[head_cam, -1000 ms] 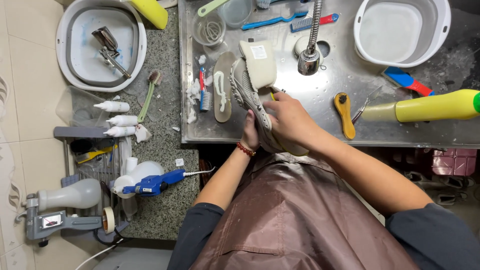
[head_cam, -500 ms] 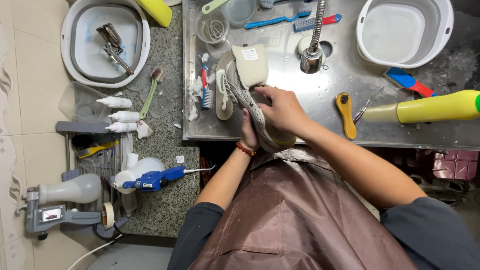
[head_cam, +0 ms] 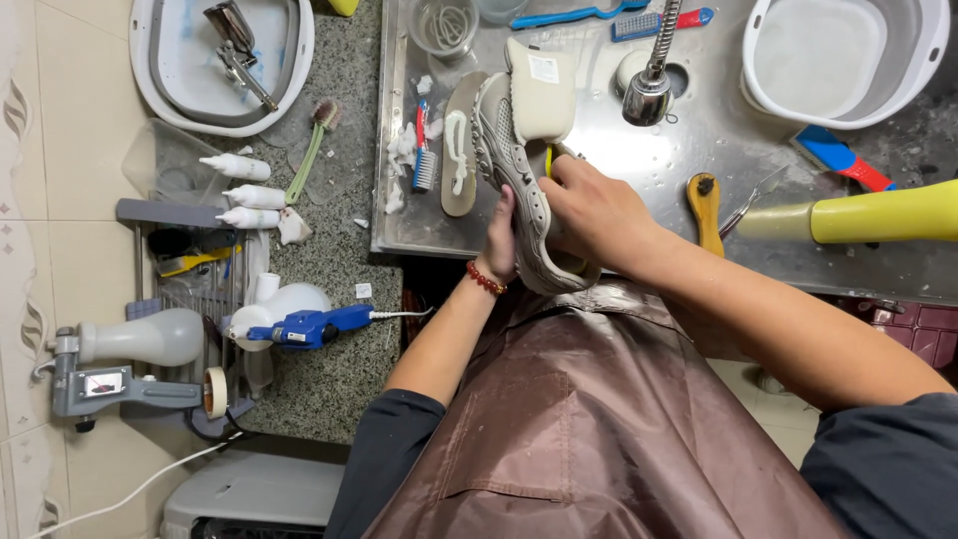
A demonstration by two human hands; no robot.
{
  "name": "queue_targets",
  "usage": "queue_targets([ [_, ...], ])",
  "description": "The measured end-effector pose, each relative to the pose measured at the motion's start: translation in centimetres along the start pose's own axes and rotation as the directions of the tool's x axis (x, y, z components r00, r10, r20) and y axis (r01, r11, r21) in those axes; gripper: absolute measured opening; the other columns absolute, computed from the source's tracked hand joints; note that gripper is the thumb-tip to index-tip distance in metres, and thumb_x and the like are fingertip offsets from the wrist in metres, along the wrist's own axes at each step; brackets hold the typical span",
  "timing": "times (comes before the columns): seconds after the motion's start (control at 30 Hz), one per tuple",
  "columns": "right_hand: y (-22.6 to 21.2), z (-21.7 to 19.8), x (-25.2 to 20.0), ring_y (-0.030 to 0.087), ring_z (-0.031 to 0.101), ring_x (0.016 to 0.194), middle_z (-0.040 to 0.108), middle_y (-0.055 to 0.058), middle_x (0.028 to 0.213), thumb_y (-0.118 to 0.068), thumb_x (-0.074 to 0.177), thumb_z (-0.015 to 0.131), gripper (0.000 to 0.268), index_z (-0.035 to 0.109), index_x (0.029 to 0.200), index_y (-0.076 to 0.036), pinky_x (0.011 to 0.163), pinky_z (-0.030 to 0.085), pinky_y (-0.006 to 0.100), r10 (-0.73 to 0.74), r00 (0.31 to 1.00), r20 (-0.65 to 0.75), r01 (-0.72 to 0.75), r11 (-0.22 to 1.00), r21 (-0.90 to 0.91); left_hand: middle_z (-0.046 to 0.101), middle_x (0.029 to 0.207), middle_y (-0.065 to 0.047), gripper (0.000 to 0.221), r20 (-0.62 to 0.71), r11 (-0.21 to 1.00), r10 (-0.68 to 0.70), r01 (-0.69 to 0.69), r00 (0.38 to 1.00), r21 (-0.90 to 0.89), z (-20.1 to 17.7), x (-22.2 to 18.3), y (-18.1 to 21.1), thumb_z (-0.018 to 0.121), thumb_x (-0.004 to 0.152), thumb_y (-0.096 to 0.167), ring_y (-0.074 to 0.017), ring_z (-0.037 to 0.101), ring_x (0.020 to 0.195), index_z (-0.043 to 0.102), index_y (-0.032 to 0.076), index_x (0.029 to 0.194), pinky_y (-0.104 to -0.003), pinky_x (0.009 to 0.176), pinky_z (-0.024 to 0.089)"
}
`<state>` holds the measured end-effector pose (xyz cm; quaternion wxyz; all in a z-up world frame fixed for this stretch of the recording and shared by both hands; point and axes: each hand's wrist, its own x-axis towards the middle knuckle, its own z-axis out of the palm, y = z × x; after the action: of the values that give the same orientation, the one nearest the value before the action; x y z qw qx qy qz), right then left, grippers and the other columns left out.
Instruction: The recorder is washing and scrubbing shoe insoles and a shoe in a sink using a sponge and water.
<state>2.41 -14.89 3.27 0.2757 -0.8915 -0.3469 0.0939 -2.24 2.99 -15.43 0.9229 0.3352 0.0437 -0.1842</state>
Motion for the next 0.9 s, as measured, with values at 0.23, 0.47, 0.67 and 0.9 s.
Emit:
queue_targets([
  [0.23, 1.1, 3.1, -1.3, 0.036, 0.064, 0.083, 0.059, 0.016, 0.097, -0.012, 0.067, 0.080, 0.030, 0.066, 0.093, -0.006, 0.067, 0.054, 0.046, 0.040, 0.997, -0.066, -0.040, 0.999, -0.008, 0.065, 0.121, -0.008, 0.066, -0.071, 0.902, 0.236, -0.192, 0.969, 0.387, 1.3, -0.2, 1.2, 0.046, 0.106, 0.059, -0.0194, 0.060, 0.112, 0.058, -0.002, 0.128, -0.032, 0.099, 0.051],
  [0.47, 4.3, 5.4, 0.1, 0.041, 0.070, 0.083, 0.072, 0.021, 0.088, -0.015, 0.073, 0.074, 0.025, 0.072, 0.096, -0.005, 0.076, 0.058, 0.043, 0.148, 0.983, 0.111, -0.170, 0.960, 0.223, 0.070, 0.113, -0.012, 0.070, 0.087, 0.641, 0.348, -0.305, 0.933, 0.705, 3.1, -1.1, 3.1, 0.049, 0.105, 0.062, -0.0237, 0.064, 0.106, 0.064, -0.005, 0.121, -0.035, 0.097, 0.051],
  [0.67, 3.4, 3.9, 0.7, 0.040, 0.072, 0.080, 0.072, 0.021, 0.085, -0.024, 0.078, 0.076, 0.026, 0.071, 0.096, -0.006, 0.074, 0.058, 0.042, 0.211, 0.966, 0.148, -0.247, 0.922, 0.299, 0.071, 0.116, -0.015, 0.071, 0.086, 0.600, 0.336, -0.284, 0.938, 0.748, 3.2, -1.4, 1.6, 0.047, 0.105, 0.063, -0.0280, 0.066, 0.109, 0.064, -0.004, 0.123, -0.036, 0.099, 0.051],
  [0.9, 6.0, 5.7, 0.3, 0.042, 0.070, 0.085, 0.072, 0.021, 0.093, -0.023, 0.084, 0.074, 0.027, 0.066, 0.100, -0.003, 0.076, 0.056, 0.045, -0.041, 0.997, 0.064, 0.017, 0.939, 0.345, 0.069, 0.117, -0.018, 0.075, 0.064, 0.575, 0.287, -0.225, 0.956, 0.786, 3.5, -1.5, 2.7, 0.039, 0.106, 0.064, -0.0306, 0.064, 0.112, 0.063, -0.005, 0.122, -0.038, 0.100, 0.050],
])
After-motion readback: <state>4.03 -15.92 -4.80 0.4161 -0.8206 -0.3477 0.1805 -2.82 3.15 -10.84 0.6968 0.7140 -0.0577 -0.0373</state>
